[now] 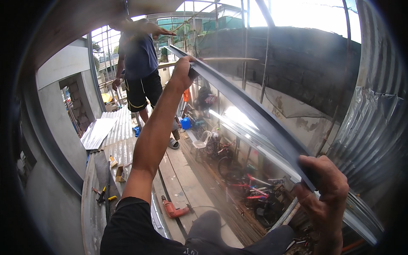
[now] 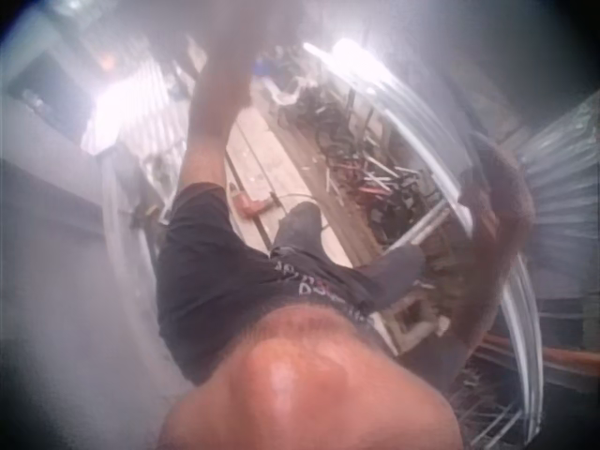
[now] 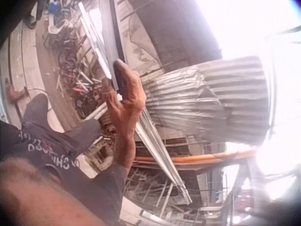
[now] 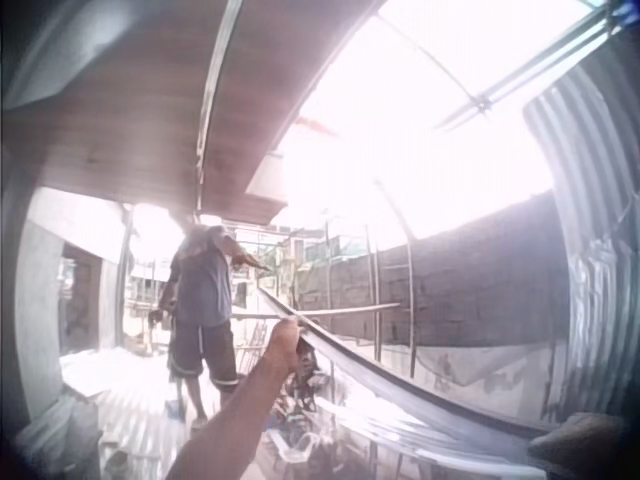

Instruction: The person uses an angle grinder to cut a metal bar, then uses pliers to remove a small piece. They continue grinding the metal bar and fit it into a metal frame structure.

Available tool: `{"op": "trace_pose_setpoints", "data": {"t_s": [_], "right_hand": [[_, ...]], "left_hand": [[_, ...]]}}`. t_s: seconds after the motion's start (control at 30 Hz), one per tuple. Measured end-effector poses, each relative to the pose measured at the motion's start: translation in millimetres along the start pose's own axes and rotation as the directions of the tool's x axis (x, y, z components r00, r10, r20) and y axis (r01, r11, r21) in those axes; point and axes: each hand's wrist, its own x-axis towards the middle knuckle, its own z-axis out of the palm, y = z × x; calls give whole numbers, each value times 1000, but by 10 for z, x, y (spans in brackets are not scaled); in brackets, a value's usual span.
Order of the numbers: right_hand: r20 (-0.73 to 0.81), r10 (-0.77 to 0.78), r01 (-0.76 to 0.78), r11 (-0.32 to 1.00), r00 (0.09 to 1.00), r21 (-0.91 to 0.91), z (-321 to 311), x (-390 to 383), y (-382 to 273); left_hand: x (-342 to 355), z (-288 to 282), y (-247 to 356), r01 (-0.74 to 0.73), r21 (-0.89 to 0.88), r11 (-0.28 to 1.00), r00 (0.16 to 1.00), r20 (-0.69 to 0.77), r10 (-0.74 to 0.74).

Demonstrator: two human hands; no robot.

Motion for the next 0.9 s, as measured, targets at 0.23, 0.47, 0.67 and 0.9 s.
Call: {"op": "trace_pose_setpoints", "data": {"t_s": [0.23, 0.47, 0.67, 0.9], "right_hand": [[-74, -396, 365, 892, 915, -267, -94, 521, -185], [-94, -426, 333, 809, 900, -485, -467, 1063, -517], [262, -286, 339, 922, 922, -186, -145, 1219, -1573], [166, -535, 551, 725, 828, -412, 592, 1790, -1565]], "left_hand": [[267, 65, 547, -96, 64, 993, 994, 55, 92], [311, 190, 907, -204, -14, 979, 978, 52, 204], [448, 125, 999, -265, -181, 947, 946, 139, 292], [459, 119, 1273, -463, -169, 870, 864, 133, 486]]}}
